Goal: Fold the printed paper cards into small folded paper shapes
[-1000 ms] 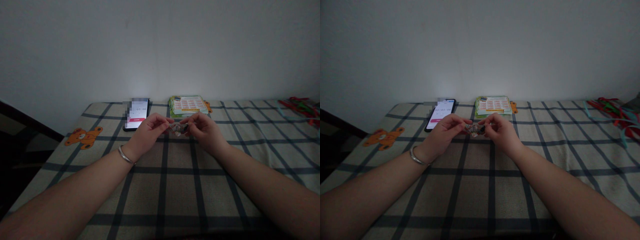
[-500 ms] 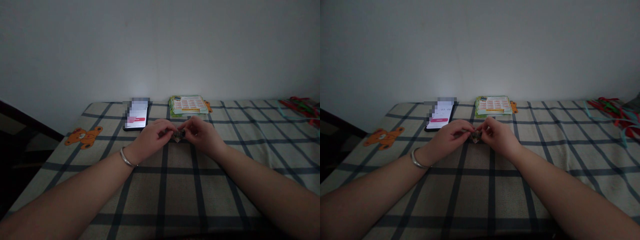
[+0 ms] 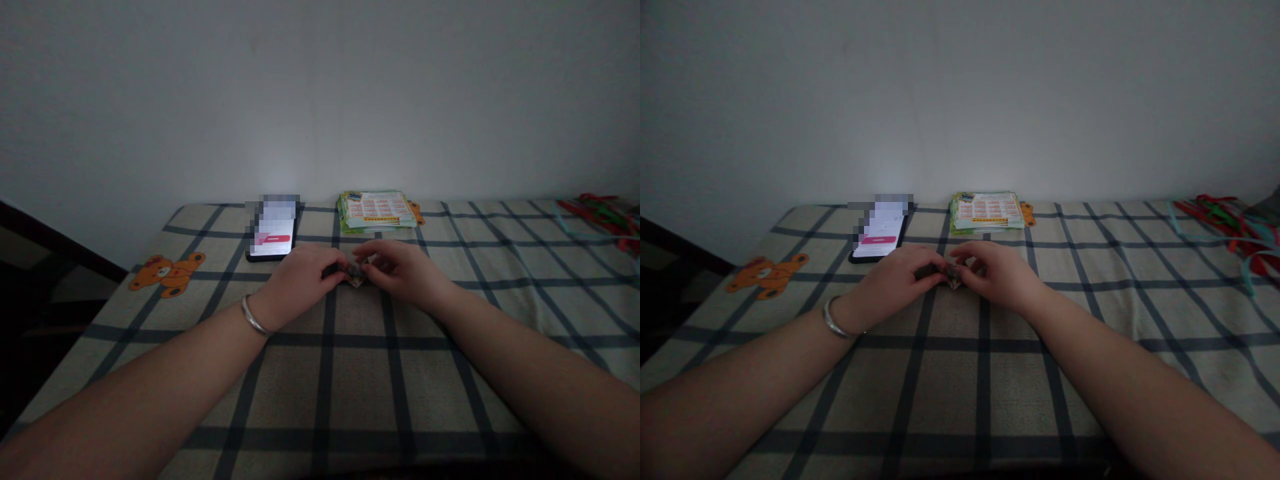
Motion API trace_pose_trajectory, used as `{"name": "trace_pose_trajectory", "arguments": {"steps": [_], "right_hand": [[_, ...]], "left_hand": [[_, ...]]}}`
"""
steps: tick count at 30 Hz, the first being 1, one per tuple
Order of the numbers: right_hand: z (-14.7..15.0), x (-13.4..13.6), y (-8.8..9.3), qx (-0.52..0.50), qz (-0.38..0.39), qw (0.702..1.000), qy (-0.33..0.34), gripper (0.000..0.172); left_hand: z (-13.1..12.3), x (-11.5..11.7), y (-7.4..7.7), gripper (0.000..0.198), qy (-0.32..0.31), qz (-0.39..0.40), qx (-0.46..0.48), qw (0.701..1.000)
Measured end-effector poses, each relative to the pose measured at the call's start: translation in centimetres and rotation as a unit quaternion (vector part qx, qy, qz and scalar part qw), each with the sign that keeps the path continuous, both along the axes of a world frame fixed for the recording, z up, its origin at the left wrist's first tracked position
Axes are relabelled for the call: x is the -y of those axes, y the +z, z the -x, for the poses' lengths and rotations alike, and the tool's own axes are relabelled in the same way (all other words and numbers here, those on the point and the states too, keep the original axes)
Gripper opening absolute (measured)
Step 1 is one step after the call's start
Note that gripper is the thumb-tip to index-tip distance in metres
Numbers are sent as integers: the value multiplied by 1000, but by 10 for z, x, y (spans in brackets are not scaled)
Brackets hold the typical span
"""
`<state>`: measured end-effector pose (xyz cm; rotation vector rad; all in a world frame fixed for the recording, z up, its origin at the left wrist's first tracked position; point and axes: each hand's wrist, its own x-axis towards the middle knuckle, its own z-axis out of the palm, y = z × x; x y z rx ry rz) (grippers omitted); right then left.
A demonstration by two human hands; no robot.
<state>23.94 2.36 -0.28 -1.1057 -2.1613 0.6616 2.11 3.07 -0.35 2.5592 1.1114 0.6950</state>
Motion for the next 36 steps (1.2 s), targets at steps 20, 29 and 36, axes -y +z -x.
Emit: {"name": "trace_pose_trajectory", "arguments": {"steps": [20, 29, 36], "right_hand": [[-9, -14, -12, -4, 15, 999, -34, 29], [-4, -4, -2, 84, -71, 992, -56, 21], [-1, 0, 1, 54, -172, 984, 8, 9]], "left_hand": [[-2, -1, -2, 5, 42, 123, 138, 982], [0, -2, -6, 13, 21, 97, 148, 984], [-2, 0, -7, 12, 45, 86, 157, 983]]}}
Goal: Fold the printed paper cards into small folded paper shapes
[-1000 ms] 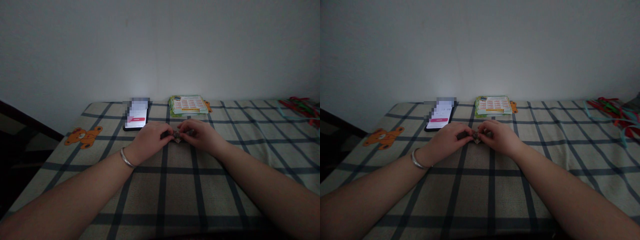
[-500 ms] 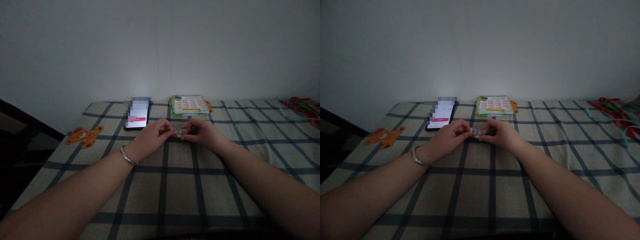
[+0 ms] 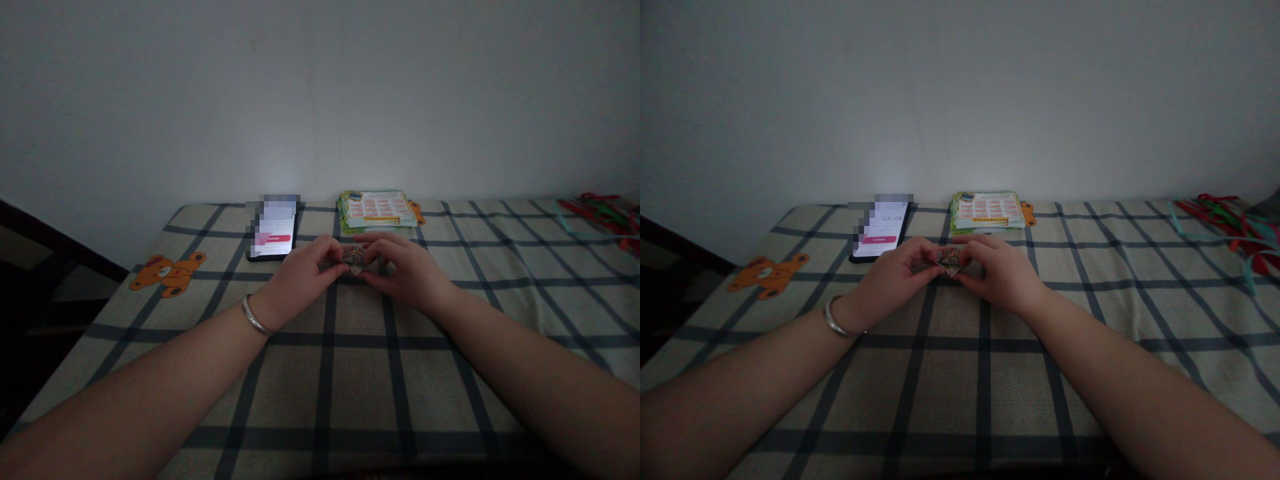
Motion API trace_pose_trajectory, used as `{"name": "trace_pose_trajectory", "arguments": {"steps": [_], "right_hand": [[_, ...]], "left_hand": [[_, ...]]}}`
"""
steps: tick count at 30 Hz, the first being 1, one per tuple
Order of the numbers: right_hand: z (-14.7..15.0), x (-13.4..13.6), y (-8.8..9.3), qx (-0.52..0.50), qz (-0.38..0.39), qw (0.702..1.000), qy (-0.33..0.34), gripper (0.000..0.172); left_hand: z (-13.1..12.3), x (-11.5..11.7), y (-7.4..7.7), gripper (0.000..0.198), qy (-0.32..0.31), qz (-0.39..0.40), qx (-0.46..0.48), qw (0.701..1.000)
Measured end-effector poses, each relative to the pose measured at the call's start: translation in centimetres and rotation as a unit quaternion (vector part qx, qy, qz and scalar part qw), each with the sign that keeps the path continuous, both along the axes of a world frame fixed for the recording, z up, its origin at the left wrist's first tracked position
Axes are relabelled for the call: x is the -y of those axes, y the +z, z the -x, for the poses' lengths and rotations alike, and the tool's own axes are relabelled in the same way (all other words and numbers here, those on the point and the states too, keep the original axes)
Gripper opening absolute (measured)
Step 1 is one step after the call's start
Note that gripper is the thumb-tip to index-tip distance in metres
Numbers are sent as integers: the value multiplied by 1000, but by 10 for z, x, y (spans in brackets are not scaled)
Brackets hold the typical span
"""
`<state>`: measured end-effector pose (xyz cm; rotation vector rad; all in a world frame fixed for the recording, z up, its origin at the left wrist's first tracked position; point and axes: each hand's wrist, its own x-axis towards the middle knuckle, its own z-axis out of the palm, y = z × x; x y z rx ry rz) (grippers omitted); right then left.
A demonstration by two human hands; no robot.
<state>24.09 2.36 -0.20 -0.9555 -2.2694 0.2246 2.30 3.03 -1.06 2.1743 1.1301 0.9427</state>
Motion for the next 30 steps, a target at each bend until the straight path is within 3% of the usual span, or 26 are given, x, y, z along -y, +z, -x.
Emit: {"name": "trace_pose_trajectory", "arguments": {"steps": [5, 12, 23, 27, 30], "right_hand": [[-1, -1, 2, 30, -77, 996, 21, 9], [-3, -4, 2, 31, -129, 991, 19, 8], [3, -2, -1, 9, -120, 993, -21, 7], [7, 1, 0, -9, -125, 991, -44, 6], [8, 1, -1, 4, -128, 990, -51, 16]], "left_hand": [[0, -1, -4, 13, -2, 15, 32, 999], [-1, -2, -5, 11, -3, 11, 51, 999], [-4, 6, 4, 6, -25, -101, -2, 995], [-5, 6, 5, 8, -24, -105, 0, 994], [-6, 6, 5, 8, -33, -96, 5, 995]]}}
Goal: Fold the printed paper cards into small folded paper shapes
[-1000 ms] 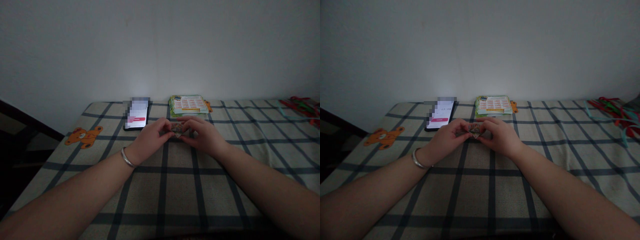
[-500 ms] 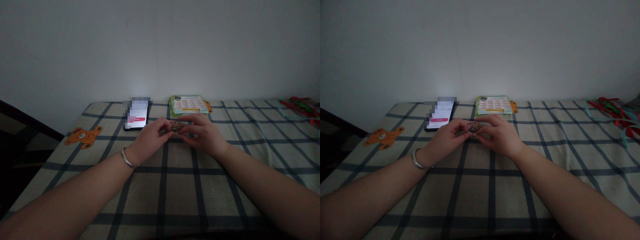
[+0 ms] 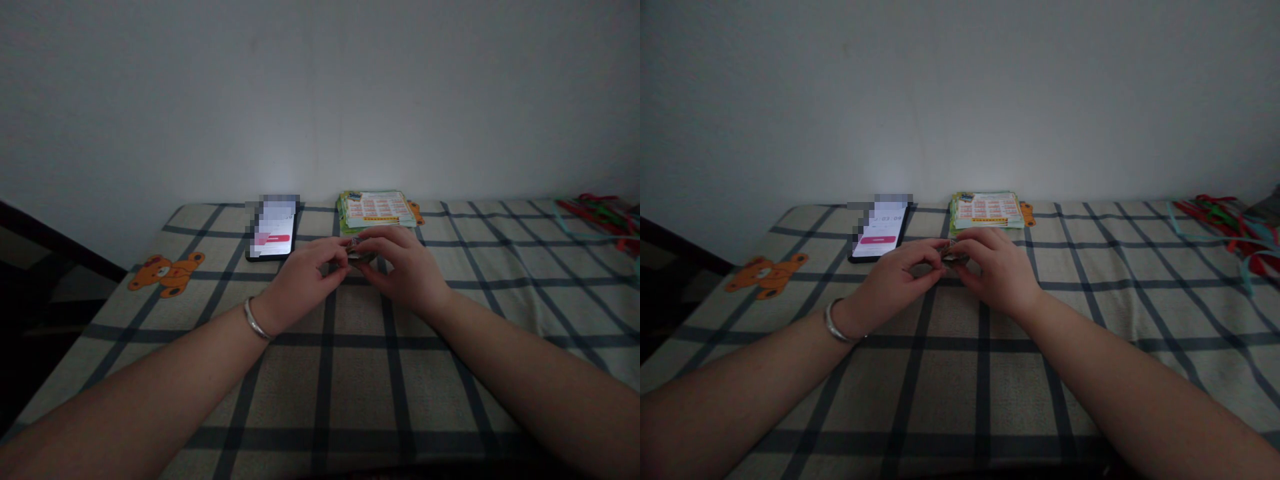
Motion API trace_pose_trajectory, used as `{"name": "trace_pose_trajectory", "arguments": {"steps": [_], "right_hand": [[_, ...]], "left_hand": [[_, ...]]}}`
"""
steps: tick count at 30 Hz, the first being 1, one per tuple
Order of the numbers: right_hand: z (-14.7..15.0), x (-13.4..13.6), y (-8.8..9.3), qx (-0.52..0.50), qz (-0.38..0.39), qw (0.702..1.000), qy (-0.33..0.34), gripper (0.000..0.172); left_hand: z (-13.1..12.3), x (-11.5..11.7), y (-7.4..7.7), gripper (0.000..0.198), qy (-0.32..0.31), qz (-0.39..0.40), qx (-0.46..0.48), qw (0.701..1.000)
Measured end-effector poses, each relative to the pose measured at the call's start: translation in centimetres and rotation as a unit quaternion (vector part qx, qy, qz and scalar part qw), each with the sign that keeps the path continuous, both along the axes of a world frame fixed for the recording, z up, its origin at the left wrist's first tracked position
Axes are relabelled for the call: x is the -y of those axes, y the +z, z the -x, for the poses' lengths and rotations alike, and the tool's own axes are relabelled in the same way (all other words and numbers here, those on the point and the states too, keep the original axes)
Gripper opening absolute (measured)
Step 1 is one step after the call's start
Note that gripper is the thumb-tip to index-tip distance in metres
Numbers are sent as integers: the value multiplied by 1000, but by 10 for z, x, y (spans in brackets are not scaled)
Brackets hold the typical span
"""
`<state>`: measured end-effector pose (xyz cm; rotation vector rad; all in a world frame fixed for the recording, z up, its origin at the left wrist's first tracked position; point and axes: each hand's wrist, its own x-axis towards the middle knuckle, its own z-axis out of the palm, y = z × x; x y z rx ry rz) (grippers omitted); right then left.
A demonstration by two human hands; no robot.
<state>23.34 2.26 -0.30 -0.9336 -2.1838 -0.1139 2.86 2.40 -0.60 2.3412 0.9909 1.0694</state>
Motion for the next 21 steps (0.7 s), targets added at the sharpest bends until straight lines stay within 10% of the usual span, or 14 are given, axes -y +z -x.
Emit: {"name": "trace_pose_trajectory", "arguments": {"steps": [21], "right_hand": [[2, 1, 4, 114, -31, 992, -35, 9]], "left_hand": [[-2, 2, -2, 6, -25, 107, -5, 994]]}}
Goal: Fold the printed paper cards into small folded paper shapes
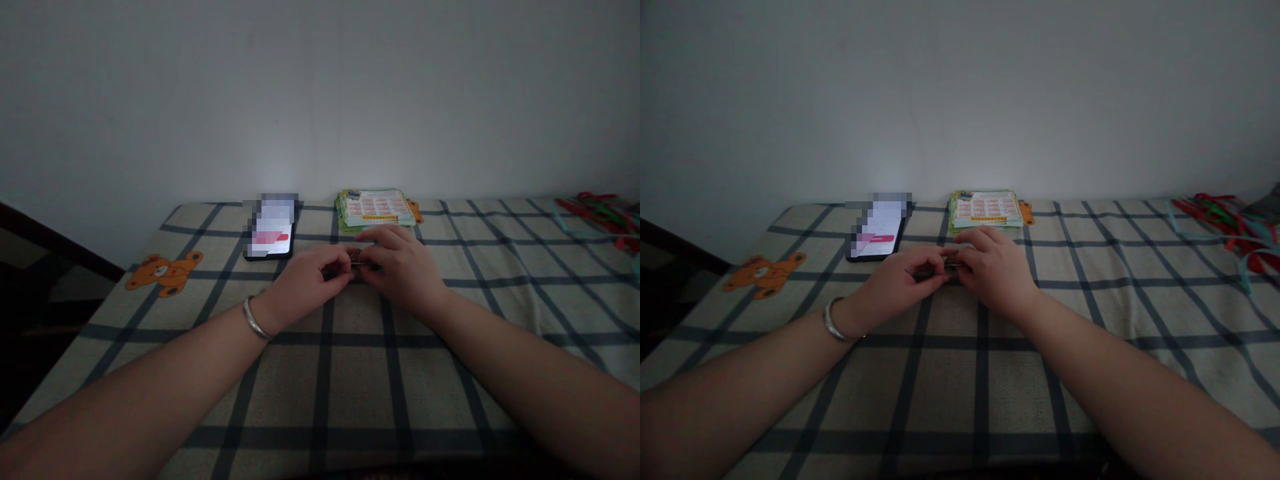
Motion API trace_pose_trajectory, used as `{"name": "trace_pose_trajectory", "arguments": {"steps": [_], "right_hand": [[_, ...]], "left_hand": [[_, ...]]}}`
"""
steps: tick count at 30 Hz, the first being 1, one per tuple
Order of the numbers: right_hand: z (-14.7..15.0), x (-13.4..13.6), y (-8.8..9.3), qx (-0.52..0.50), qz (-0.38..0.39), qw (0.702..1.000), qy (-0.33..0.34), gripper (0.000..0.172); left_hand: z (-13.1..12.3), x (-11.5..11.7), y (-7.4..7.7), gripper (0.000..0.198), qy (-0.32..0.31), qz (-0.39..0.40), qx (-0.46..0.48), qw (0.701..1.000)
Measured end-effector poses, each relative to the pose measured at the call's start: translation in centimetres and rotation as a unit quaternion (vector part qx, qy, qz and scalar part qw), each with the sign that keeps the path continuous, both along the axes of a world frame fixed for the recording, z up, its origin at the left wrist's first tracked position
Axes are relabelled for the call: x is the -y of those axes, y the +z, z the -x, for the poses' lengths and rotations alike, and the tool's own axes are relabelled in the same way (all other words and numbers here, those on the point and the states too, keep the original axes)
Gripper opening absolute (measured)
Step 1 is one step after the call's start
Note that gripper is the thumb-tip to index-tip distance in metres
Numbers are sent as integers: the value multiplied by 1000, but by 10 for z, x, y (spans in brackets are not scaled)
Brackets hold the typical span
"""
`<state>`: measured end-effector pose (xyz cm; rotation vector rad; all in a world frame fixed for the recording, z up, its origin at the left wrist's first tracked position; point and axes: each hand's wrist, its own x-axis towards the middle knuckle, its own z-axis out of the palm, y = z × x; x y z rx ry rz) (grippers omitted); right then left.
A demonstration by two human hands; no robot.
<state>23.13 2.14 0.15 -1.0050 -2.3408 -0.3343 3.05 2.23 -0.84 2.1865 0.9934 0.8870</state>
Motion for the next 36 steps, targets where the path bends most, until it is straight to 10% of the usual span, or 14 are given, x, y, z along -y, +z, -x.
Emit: {"name": "trace_pose_trajectory", "arguments": {"steps": [17, 36], "right_hand": [[-5, -9, -7, -68, 92, 993, 37, 7], [-8, -13, -11, -258, 211, 942, 27, 11]], "left_hand": [[6, -2, 6, 4, 7, -88, -92, 992], [8, -14, -5, 18, 39, 58, 125, 990]]}}
